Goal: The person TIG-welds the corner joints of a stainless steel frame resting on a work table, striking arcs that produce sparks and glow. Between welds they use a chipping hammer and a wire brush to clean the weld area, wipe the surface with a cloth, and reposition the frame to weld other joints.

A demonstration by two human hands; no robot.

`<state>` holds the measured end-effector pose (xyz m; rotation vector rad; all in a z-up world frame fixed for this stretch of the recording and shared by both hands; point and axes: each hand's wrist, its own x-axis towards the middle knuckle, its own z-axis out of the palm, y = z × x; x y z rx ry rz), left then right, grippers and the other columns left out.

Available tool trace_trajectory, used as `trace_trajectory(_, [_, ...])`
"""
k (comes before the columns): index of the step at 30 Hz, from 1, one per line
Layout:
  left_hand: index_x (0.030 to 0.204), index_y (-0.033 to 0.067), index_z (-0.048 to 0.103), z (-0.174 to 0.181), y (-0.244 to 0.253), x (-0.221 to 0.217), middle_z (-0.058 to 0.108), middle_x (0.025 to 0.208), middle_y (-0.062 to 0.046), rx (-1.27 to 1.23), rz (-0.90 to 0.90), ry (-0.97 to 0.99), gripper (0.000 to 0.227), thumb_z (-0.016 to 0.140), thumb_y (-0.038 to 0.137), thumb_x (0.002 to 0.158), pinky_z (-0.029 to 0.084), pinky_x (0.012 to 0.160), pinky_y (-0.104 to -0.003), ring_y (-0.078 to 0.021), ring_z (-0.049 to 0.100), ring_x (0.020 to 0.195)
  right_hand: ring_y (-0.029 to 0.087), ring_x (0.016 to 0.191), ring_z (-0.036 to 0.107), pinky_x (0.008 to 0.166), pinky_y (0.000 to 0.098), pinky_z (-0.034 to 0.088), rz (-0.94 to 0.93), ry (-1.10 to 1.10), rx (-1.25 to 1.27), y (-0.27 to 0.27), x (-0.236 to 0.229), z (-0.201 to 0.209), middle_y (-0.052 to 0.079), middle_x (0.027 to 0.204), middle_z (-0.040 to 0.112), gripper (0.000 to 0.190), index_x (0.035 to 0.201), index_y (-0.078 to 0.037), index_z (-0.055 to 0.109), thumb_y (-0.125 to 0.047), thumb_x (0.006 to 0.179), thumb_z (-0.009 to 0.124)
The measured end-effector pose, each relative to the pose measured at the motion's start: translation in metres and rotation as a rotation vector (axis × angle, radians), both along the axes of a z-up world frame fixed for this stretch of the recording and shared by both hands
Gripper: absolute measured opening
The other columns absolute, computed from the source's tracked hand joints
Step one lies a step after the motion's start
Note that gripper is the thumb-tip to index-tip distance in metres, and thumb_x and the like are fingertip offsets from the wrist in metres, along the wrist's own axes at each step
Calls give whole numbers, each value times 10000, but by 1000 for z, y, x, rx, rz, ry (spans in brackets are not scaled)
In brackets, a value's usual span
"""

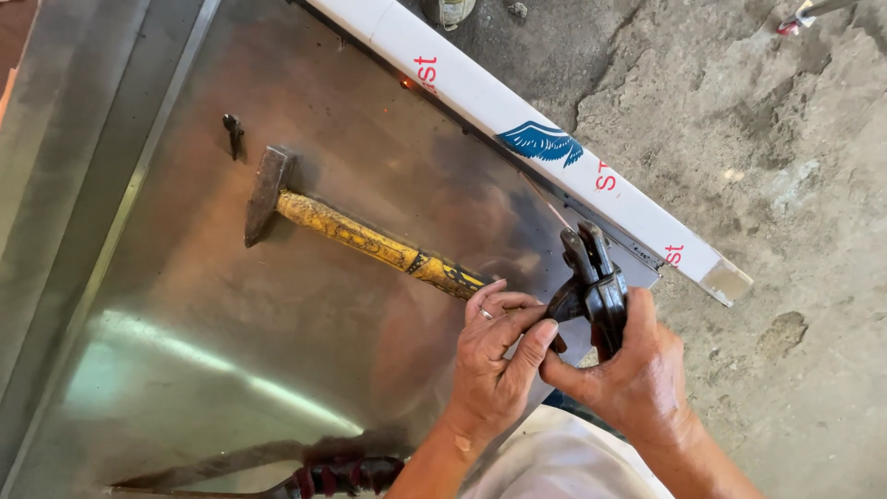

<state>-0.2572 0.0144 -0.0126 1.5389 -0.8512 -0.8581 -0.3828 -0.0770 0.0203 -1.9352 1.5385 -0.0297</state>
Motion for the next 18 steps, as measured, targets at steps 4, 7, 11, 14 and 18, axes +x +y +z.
trace_trajectory(4, [1042,40,729,1,-1,0,736,962,-55,6,11,-1,149,671,174,1012,397,1193,-496,-242,701,1058,196,431,551,456,350,497,10,-35,-20,0,-1,-2,55,556,560,653,882,-40,435,-359,571,913])
trace_trajectory(7, [1038,37,728,1,-2,-1,736,973,-60,9,26,-6,144,672,167,1010,406,1189,-498,-247,697,1050,203,431,561,460,354,499,24,-19,-29,-1,-1,-4,57,557,564,674,876,-34,429,-382,571,918])
trace_trajectory(11, [1036,33,731,2,-3,-3,736,966,-62,15,41,11,143,669,160,1013,412,1189,-498,-252,691,1037,209,442,575,464,361,505,30,-21,-27,-2,0,-4,57,563,569,674,867,-37,434,-391,559,918])
trace_trajectory(14, [1040,31,731,4,-4,-3,736,961,-66,19,45,12,151,666,164,1016,411,1186,-497,-253,689,1031,211,439,576,465,363,506,30,-9,-24,-3,0,-3,55,560,569,677,862,-39,436,-394,553,922])
trace_trajectory(18, [1041,26,731,4,-4,-3,735,935,-67,22,43,17,158,661,167,1019,408,1188,-500,-255,687,1025,217,432,575,458,367,505,25,-12,-12,-4,1,-3,56,551,565,678,876,-37,435,-393,557,916])
